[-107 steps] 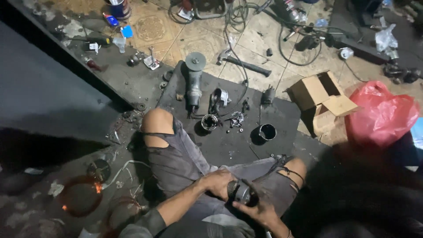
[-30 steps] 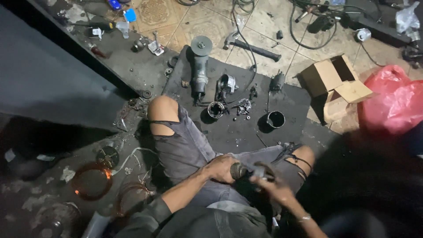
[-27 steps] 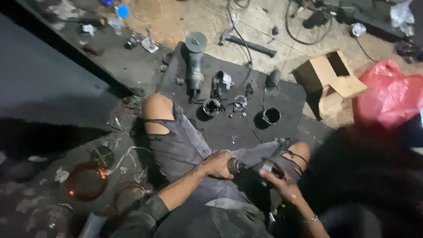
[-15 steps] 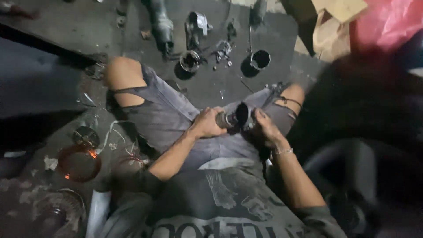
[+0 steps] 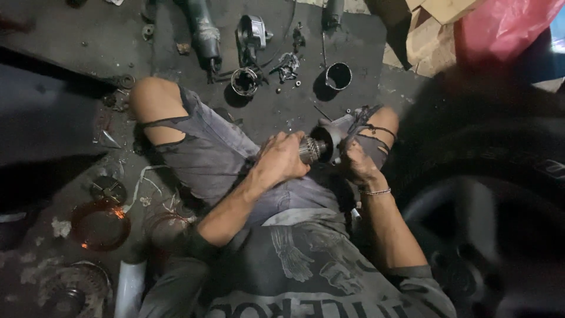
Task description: The person sits on the floor and assembles mechanical components, including a cylindrical housing, a shaft with gears, and a circular metal plate. They use a hammer to tap parts into place and repeatedly fit and remove components to align them.
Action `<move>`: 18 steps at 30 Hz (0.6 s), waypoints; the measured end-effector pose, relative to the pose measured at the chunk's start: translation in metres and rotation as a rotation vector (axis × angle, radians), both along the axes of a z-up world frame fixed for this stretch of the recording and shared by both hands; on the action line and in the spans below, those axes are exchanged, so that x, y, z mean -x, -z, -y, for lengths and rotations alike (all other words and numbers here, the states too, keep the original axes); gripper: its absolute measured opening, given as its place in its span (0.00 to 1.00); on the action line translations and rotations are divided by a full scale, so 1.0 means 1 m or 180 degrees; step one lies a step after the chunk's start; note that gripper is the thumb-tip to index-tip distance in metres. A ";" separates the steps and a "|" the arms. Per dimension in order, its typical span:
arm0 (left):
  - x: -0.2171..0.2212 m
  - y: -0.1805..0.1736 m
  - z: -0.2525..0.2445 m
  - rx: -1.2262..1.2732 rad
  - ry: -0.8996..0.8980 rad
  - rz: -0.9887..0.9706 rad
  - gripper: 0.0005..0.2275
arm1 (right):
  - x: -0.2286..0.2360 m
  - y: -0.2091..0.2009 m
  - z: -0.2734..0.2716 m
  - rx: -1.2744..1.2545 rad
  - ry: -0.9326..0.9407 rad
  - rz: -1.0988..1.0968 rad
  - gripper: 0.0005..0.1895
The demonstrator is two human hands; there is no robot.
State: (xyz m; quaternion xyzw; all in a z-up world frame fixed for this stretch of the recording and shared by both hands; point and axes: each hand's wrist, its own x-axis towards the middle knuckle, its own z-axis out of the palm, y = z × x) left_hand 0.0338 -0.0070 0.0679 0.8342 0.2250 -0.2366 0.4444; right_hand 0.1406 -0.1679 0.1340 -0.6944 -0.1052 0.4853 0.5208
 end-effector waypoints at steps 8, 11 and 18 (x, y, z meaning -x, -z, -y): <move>0.012 -0.003 0.000 -0.0108 0.0220 0.0409 0.38 | -0.009 0.032 0.031 -0.0666 -0.0372 0.0810 0.32; 0.014 -0.014 0.002 -0.0256 0.0252 0.0321 0.36 | -0.016 0.036 0.037 -0.0977 -0.0700 0.1322 0.41; 0.016 -0.043 -0.001 0.0165 0.0074 0.0138 0.38 | -0.004 -0.017 0.021 -0.0457 -0.1218 0.1898 0.50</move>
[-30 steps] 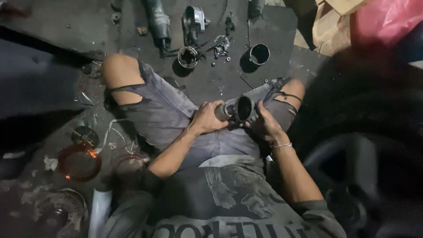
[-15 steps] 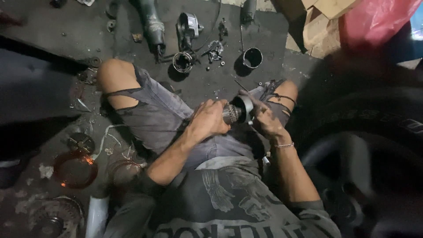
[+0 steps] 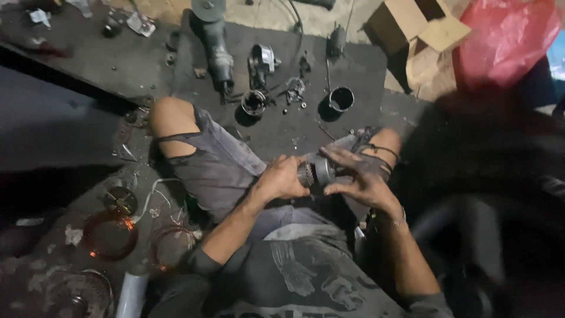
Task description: The person sits on the floor and assembles mechanical components, including a cylindrical housing, a shaft with gears, and a circular metal plate. They use a hammer to tap parts into place and repeatedly fit and remove components to align them.
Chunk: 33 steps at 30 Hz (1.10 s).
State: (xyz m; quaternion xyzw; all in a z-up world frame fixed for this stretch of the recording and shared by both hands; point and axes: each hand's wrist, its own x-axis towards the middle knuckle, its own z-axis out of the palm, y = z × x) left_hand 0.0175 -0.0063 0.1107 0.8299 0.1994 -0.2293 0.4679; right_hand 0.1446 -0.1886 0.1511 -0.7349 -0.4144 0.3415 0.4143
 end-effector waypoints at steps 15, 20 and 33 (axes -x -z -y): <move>0.017 0.047 0.002 -0.0074 0.0154 0.0413 0.39 | 0.020 -0.011 0.000 0.0218 0.0210 -0.0578 0.49; 0.020 0.084 0.008 -0.0483 0.0478 0.0727 0.40 | 0.013 0.026 0.016 -0.0636 -0.0604 0.0263 0.45; 0.017 0.012 0.016 -0.0211 0.0279 0.0504 0.39 | 0.009 0.087 0.046 0.0965 -0.0507 0.0593 0.30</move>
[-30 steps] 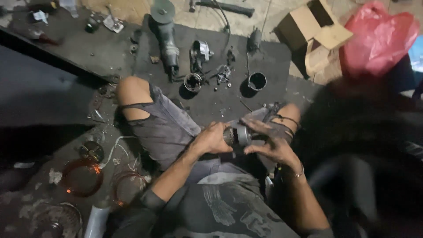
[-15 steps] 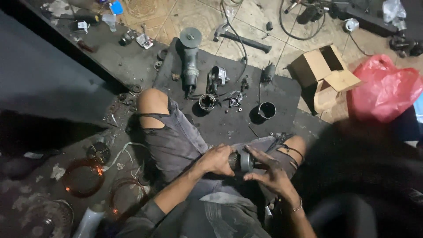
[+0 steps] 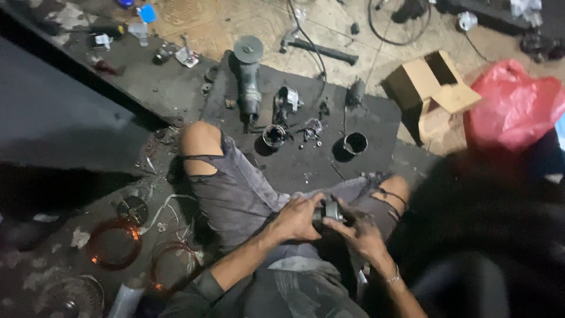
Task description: The person sits on the floor and assembles mechanical components, including a cylindrical housing, a shaft with gears, and a circular metal plate. They use a hammer to tap parts into place and repeatedly fit and remove components to align them.
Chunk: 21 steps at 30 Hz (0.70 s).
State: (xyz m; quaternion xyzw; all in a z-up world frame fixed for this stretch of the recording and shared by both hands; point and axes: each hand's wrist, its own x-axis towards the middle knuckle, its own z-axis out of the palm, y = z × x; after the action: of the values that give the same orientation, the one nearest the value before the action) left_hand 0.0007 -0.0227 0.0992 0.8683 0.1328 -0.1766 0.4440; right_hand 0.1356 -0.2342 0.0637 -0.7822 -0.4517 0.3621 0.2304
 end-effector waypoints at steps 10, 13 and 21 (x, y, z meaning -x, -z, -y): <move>-0.005 0.028 0.004 0.1767 0.0139 0.0570 0.47 | 0.007 0.036 0.055 0.0004 0.4005 -0.0202 0.28; -0.003 0.054 0.008 0.2498 0.0107 0.1129 0.45 | 0.010 0.114 0.113 -0.0376 0.5124 0.0340 0.20; -0.027 0.057 0.023 0.2628 0.0273 0.1173 0.51 | 0.007 0.224 0.128 0.0920 0.4106 0.1456 0.39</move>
State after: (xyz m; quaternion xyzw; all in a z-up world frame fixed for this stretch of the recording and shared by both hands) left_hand 0.0282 -0.0459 0.0419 0.6403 -0.0661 -0.0755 0.7616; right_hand 0.1288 -0.3626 -0.1602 -0.9735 0.1184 0.0357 0.1921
